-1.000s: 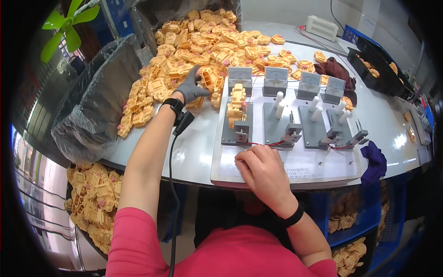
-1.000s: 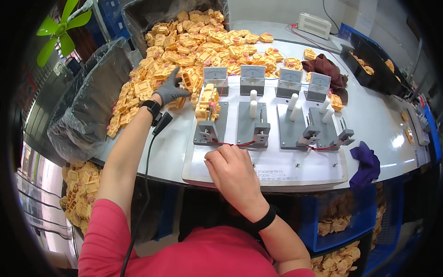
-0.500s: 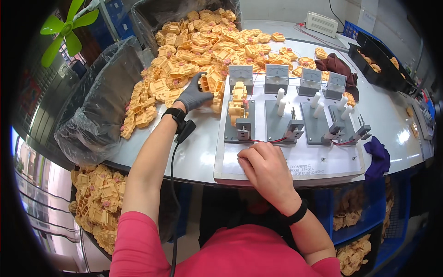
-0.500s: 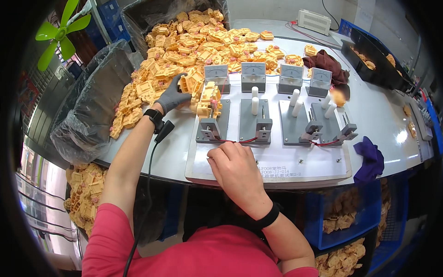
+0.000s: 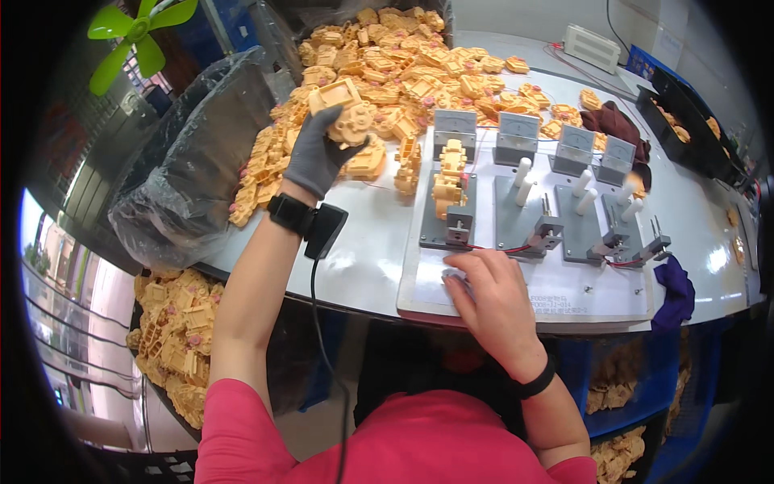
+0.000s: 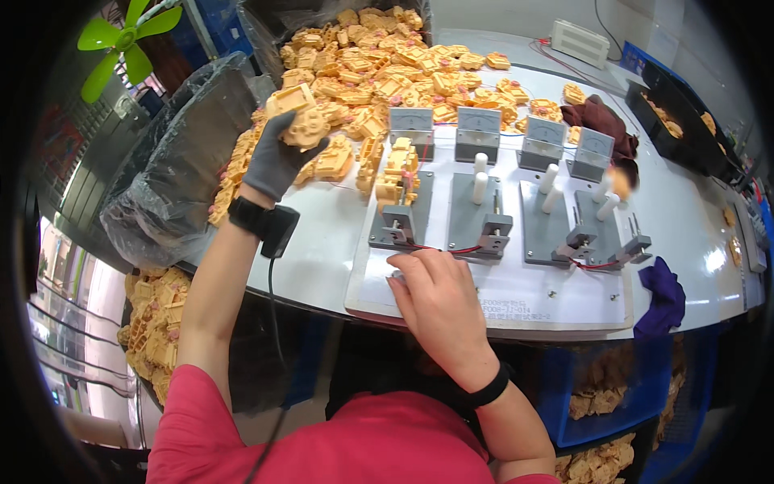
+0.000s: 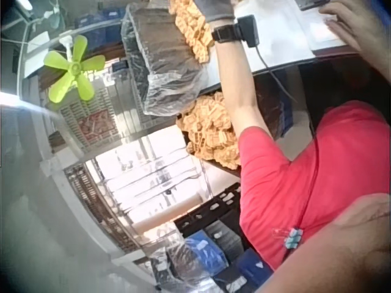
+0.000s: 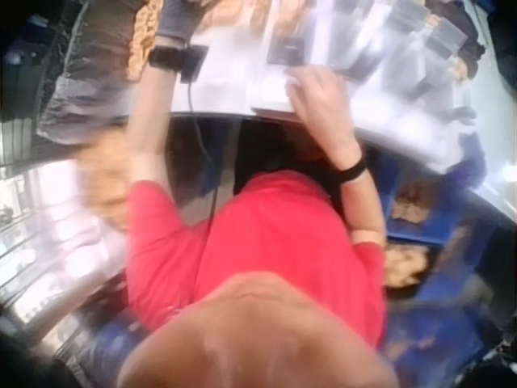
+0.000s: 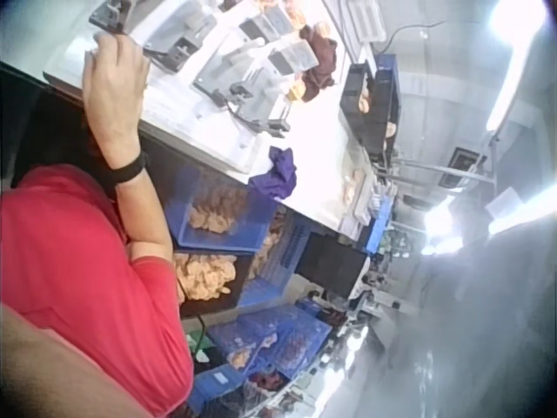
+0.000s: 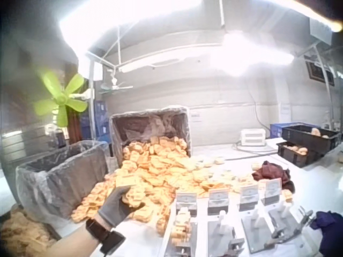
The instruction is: The person repeatedly picks up beige plastic mechanical components from a pile, places them into a multi-station jig, and uses a screwdriver to tighten screws. They then remove the assembled parts and place them into a blue bin. The process is repeated continuously throughout the clip.
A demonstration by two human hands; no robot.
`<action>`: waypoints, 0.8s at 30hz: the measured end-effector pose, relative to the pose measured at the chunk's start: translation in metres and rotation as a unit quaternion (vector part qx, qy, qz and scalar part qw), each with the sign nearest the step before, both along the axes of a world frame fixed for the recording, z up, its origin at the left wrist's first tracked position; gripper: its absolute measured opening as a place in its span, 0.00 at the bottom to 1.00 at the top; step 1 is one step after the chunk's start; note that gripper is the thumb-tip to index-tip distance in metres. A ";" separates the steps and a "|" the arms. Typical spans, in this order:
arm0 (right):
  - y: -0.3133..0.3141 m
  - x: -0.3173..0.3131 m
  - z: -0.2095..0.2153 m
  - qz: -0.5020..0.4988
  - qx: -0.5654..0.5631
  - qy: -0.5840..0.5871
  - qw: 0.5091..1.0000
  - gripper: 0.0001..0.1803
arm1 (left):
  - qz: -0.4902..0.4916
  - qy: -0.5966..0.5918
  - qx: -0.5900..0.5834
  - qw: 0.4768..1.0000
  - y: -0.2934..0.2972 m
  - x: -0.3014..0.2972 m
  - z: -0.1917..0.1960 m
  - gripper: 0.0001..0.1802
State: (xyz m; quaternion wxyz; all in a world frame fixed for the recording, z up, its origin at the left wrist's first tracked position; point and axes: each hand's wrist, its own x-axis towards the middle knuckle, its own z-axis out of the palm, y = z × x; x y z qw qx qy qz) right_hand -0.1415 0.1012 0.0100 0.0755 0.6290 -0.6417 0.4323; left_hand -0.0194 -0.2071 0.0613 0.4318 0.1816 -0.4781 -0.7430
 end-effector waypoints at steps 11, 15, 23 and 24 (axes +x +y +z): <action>0.050 -0.055 0.000 -0.119 -0.127 -0.213 0.961 0.18 | -0.252 0.207 0.178 0.928 0.112 0.060 0.030 0.39; 0.043 -0.059 0.000 -0.091 -0.060 -0.237 0.966 0.22 | -0.221 0.096 0.091 0.966 0.127 0.045 0.036 0.36; 0.045 -0.059 0.000 -0.058 -0.097 -0.237 0.965 0.18 | -0.051 -0.298 -0.266 0.915 0.139 0.008 0.058 0.46; 0.045 -0.060 -0.002 -0.052 -0.095 -0.226 0.968 0.19 | -0.053 -0.289 -0.306 0.906 0.136 0.003 0.057 0.46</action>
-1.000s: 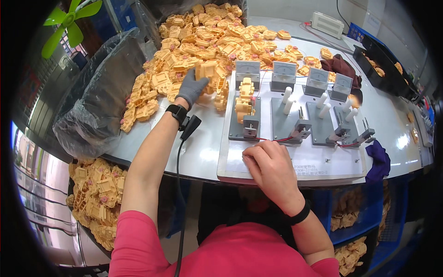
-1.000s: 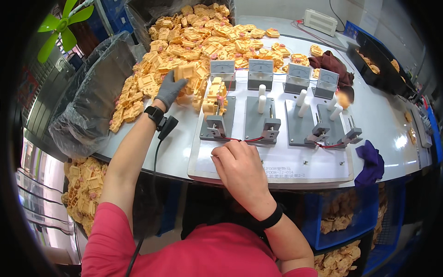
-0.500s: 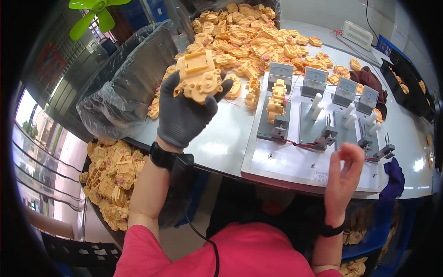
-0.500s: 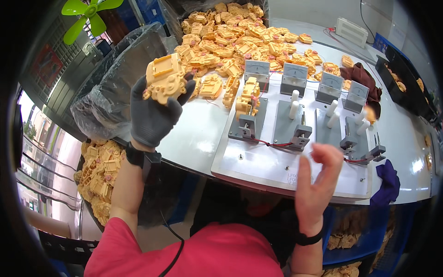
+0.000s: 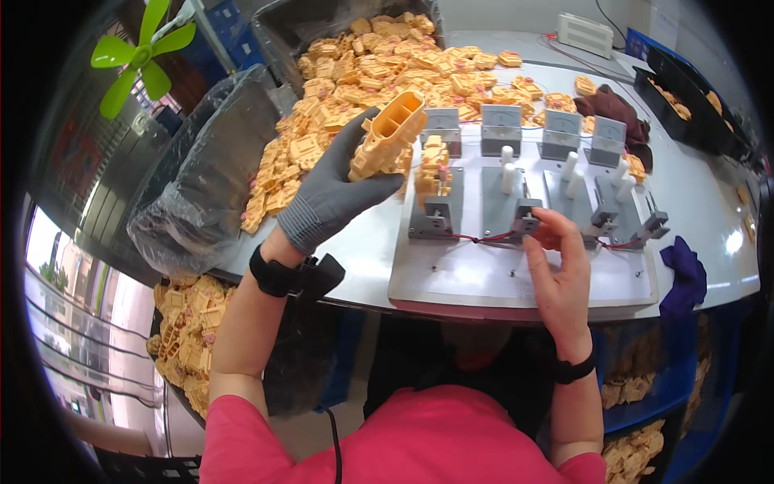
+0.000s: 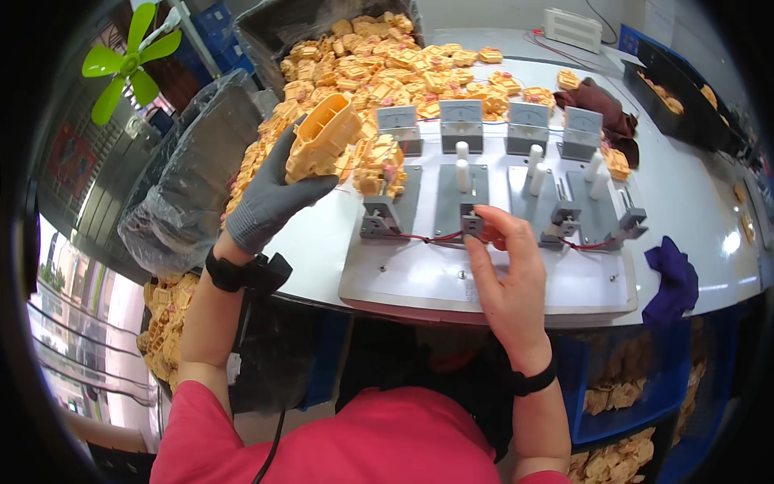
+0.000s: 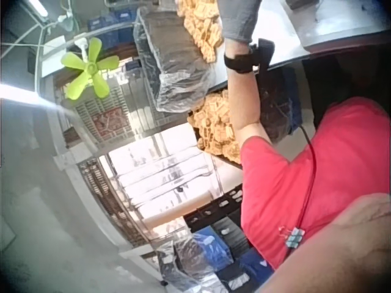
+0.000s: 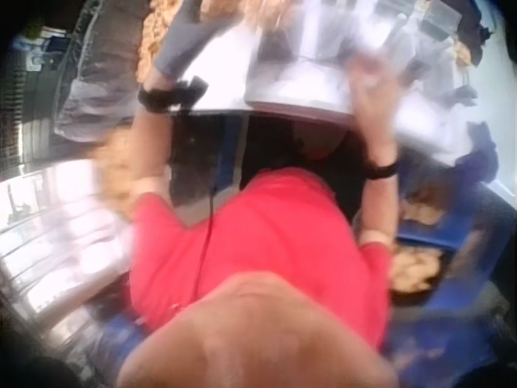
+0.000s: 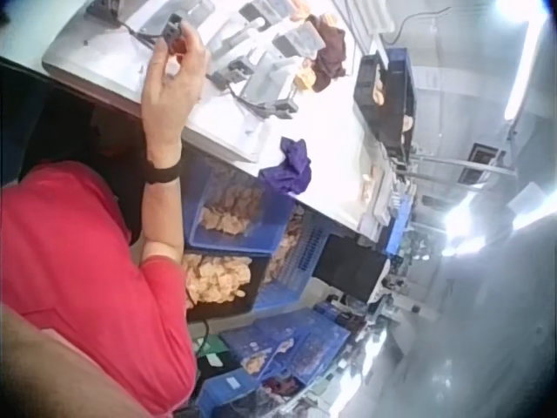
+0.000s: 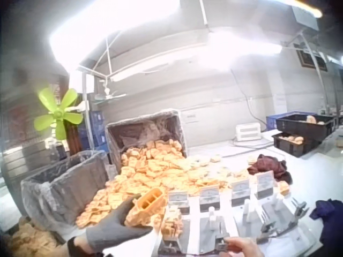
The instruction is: The person repeatedly picks up beige plastic mechanical components from a pile, places them into a multi-station jig, and uses a screwdriver to tighten screws. They then remove the assembled parts and place them into a blue bin. The process is repeated continuously throughout the clip.
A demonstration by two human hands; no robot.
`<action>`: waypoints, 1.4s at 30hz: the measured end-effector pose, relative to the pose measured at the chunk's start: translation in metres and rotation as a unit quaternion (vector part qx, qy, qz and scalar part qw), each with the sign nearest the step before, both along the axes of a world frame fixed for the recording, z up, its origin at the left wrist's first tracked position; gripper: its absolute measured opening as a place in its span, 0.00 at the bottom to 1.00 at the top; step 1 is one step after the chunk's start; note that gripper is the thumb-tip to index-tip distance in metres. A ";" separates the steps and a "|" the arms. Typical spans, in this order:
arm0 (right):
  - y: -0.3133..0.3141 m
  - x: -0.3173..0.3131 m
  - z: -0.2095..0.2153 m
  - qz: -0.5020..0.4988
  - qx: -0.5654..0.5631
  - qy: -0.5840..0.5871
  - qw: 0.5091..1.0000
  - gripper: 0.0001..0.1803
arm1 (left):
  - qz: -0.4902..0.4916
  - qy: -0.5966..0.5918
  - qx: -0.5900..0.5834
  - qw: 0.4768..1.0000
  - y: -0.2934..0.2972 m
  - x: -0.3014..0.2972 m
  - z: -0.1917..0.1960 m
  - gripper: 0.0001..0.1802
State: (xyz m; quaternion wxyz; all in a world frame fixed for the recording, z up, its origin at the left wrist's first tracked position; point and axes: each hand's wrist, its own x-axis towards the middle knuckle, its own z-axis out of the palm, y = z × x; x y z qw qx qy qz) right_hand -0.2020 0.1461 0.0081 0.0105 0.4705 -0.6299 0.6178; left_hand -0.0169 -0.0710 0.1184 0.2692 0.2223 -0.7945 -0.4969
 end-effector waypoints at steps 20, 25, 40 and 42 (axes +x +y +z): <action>0.008 -0.004 0.001 0.114 -0.035 -0.041 0.992 0.15 | -0.121 -0.268 -0.306 0.905 -0.022 -0.088 0.045 0.38; 0.008 -0.009 -0.001 0.108 -0.044 -0.033 0.993 0.15 | -0.071 -0.351 -0.553 0.753 0.000 -0.128 0.046 0.32; 0.009 -0.007 0.000 0.105 -0.036 -0.026 0.994 0.17 | -0.212 -0.332 -0.580 0.712 0.050 -0.123 0.021 0.40; 0.009 -0.008 0.001 0.102 -0.033 -0.021 0.994 0.17 | -0.253 -0.367 -0.532 0.720 0.051 -0.122 0.019 0.43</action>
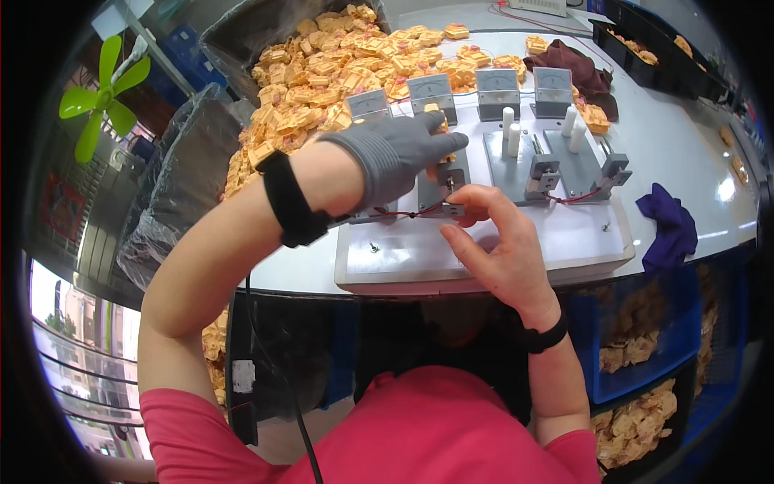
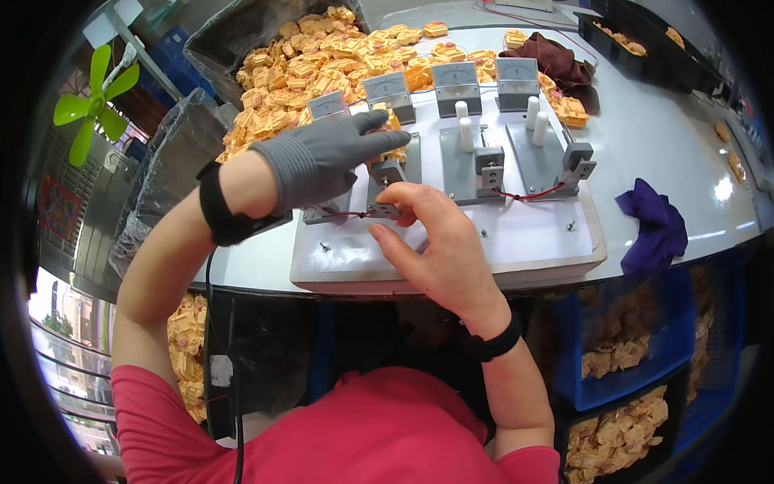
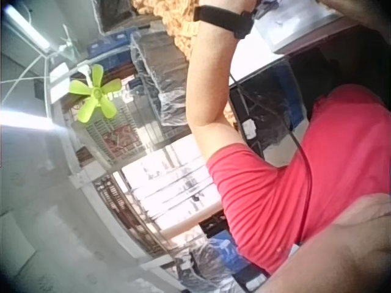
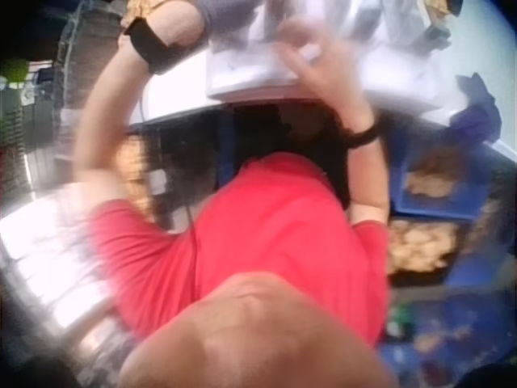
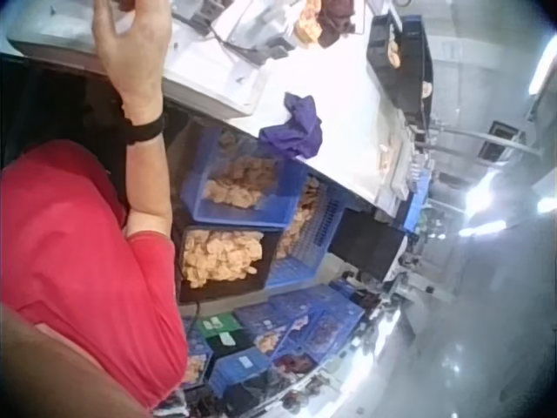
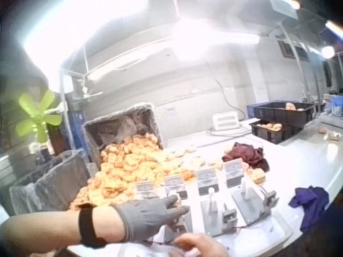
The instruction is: The person repeatedly picks up beige plastic mechanical components from a pile, places them into a multi-station jig, and uses a screwdriver to tighten screws. They then remove the assembled parts and place them into a blue bin. The process is repeated continuously throughout the clip.
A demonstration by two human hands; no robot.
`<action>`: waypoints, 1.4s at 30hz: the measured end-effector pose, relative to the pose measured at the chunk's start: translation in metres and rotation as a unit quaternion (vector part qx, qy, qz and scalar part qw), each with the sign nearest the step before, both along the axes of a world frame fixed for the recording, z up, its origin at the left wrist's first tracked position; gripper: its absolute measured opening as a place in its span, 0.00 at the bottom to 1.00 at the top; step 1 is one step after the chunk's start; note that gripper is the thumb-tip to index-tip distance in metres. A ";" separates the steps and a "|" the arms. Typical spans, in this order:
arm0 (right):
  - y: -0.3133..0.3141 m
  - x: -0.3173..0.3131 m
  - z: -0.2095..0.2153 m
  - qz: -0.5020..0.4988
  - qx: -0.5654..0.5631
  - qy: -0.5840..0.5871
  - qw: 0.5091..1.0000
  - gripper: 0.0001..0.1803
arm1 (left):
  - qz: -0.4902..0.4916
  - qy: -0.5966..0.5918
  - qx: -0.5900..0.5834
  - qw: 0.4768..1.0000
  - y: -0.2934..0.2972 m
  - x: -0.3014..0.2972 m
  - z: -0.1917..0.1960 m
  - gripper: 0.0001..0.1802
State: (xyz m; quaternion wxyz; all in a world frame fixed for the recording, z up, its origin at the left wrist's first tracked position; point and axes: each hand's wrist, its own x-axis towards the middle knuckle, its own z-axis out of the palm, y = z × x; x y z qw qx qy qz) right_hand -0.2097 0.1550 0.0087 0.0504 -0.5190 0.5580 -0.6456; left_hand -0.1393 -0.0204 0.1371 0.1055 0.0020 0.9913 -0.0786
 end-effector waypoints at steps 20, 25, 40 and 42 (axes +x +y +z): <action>0.004 0.008 0.007 -0.078 0.186 0.228 0.953 0.06 | 0.312 0.359 0.304 0.826 -0.024 0.192 -0.124 0.27; 0.006 0.005 0.007 -0.061 0.215 0.228 0.948 0.06 | 0.385 0.394 0.384 0.741 -0.025 0.176 -0.171 0.20; 0.001 0.015 0.009 -0.086 0.277 0.176 0.941 0.07 | 0.353 0.441 0.175 0.806 -0.024 0.157 -0.189 0.15; 0.001 0.015 0.009 -0.086 0.275 0.180 0.941 0.06 | 0.351 0.442 0.174 0.807 -0.024 0.157 -0.189 0.15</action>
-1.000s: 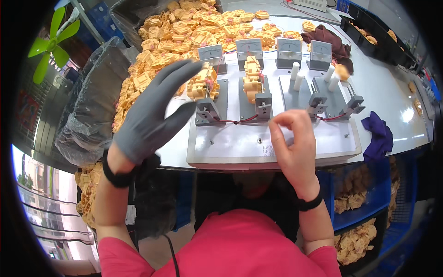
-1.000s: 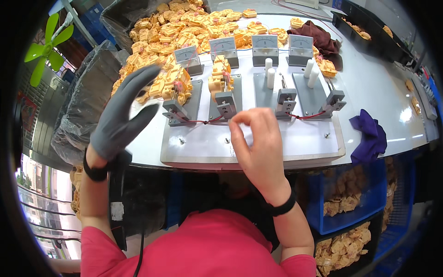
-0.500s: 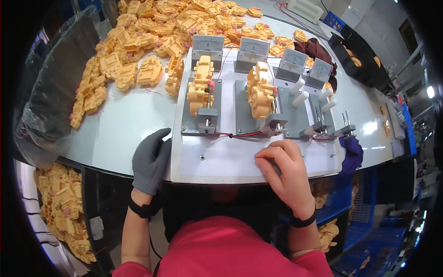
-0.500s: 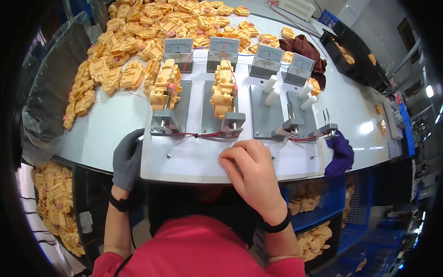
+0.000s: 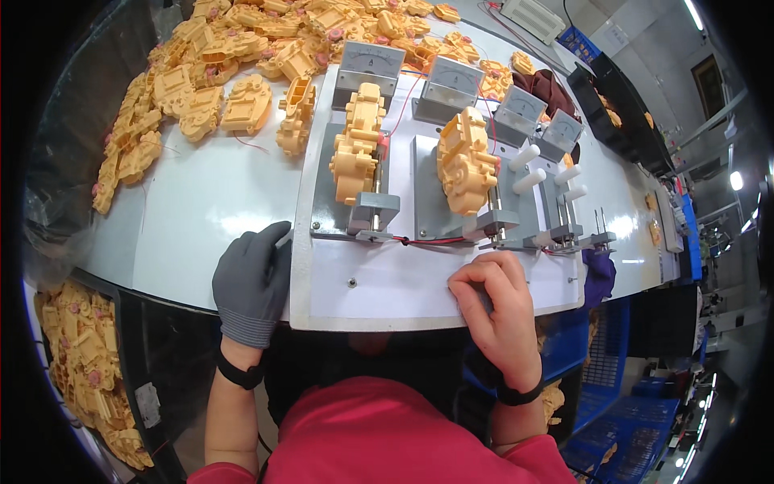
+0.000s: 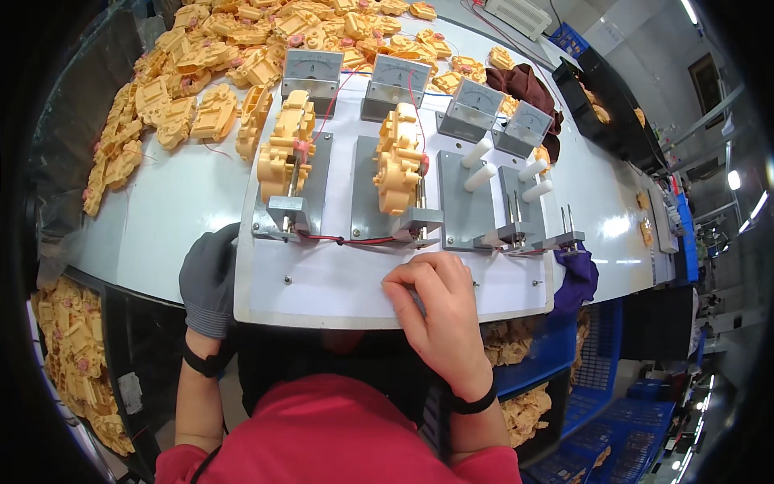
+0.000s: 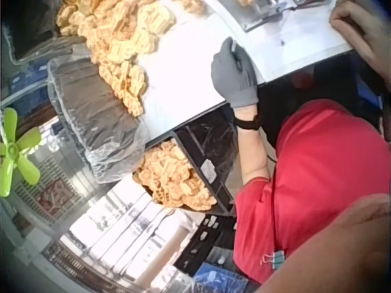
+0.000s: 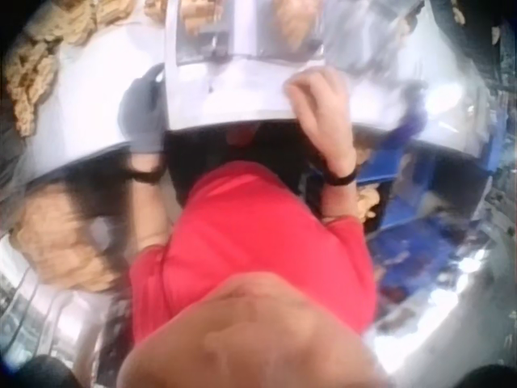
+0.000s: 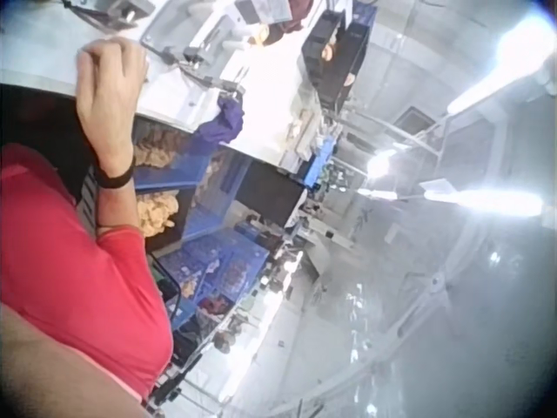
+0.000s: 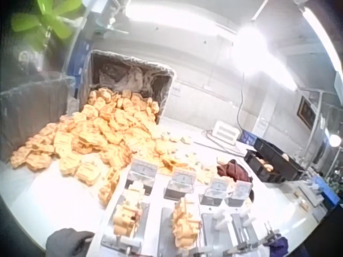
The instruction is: The person repeatedly picks up beige plastic mechanical components from a pile, places them into a multi-station jig, and uses a screwdriver to tighten screws. They then remove the assembled parts and place them into a blue bin. The process is repeated continuously throughout the clip.
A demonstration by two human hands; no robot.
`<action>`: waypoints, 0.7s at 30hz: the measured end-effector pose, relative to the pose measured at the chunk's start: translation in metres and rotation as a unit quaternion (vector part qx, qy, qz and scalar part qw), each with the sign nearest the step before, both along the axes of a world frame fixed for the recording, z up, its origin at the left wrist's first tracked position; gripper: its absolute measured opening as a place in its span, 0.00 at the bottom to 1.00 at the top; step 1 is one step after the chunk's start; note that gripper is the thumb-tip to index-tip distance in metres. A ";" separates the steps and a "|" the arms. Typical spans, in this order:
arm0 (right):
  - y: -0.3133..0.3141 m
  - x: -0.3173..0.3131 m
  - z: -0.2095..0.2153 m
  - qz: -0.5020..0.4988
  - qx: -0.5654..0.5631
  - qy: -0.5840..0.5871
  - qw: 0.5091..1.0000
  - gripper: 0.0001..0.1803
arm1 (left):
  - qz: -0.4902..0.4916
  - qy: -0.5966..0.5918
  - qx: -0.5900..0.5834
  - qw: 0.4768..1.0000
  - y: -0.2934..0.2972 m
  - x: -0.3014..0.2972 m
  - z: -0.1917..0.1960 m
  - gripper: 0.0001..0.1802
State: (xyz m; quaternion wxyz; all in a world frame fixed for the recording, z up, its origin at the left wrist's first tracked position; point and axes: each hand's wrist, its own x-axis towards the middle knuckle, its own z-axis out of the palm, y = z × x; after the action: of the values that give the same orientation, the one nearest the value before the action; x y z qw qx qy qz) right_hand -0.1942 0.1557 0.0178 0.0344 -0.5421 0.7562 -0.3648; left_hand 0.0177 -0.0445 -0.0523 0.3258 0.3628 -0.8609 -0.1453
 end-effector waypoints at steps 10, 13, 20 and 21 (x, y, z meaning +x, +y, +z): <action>0.000 -0.001 -0.001 -0.004 -0.006 0.001 1.000 0.07 | -0.005 0.019 -0.003 1.000 0.001 -0.002 0.001 0.14; -0.001 0.001 -0.001 -0.005 -0.004 -0.008 1.000 0.06 | -0.005 0.006 0.008 1.000 0.001 0.001 0.000 0.13; 0.002 0.003 -0.004 -0.016 -0.006 0.009 1.000 0.06 | -0.126 -0.099 0.231 0.960 -0.031 0.021 0.029 0.24; 0.003 0.003 -0.005 -0.014 -0.010 0.009 1.000 0.06 | -0.157 -0.104 0.289 0.939 -0.046 0.021 0.037 0.26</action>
State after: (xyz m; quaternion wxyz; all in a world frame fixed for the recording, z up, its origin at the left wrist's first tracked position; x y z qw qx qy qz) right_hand -0.1915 0.1582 0.0124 0.0171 -0.5351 0.7601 -0.3684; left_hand 0.0392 -0.0909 -0.0156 0.0888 0.3144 -0.8568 -0.3989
